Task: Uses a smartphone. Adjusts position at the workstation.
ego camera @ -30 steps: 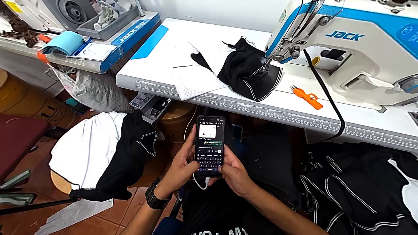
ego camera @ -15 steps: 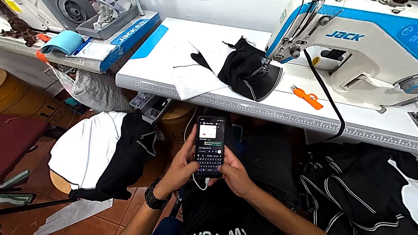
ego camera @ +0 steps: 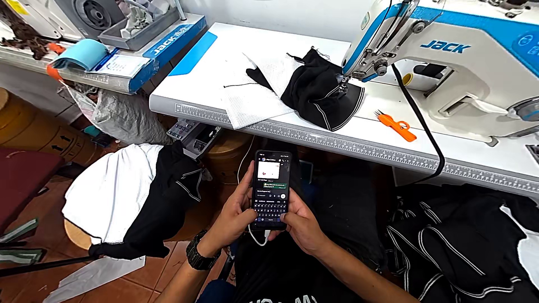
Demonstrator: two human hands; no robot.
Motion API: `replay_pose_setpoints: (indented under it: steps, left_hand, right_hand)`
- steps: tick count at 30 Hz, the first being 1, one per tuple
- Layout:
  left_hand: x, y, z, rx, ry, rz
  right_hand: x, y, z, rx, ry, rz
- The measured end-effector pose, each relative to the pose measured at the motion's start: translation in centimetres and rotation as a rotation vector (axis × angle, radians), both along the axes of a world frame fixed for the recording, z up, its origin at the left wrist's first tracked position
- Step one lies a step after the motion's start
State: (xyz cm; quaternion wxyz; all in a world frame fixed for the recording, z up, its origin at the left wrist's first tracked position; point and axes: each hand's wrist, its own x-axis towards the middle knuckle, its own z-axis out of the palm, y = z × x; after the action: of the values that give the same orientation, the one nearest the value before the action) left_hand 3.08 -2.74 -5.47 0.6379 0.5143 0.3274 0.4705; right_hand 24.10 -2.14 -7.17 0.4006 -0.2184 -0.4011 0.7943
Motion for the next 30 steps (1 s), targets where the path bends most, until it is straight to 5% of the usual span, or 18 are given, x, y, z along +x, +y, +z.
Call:
replay_pose_setpoints:
  steps: [30]
  left_hand:
    - [-0.15, 0.09, -0.11, 0.005, -0.002, -0.024]
  right_hand:
    - [-0.07, -0.1, -0.03, -0.014, -0.008, -0.006]
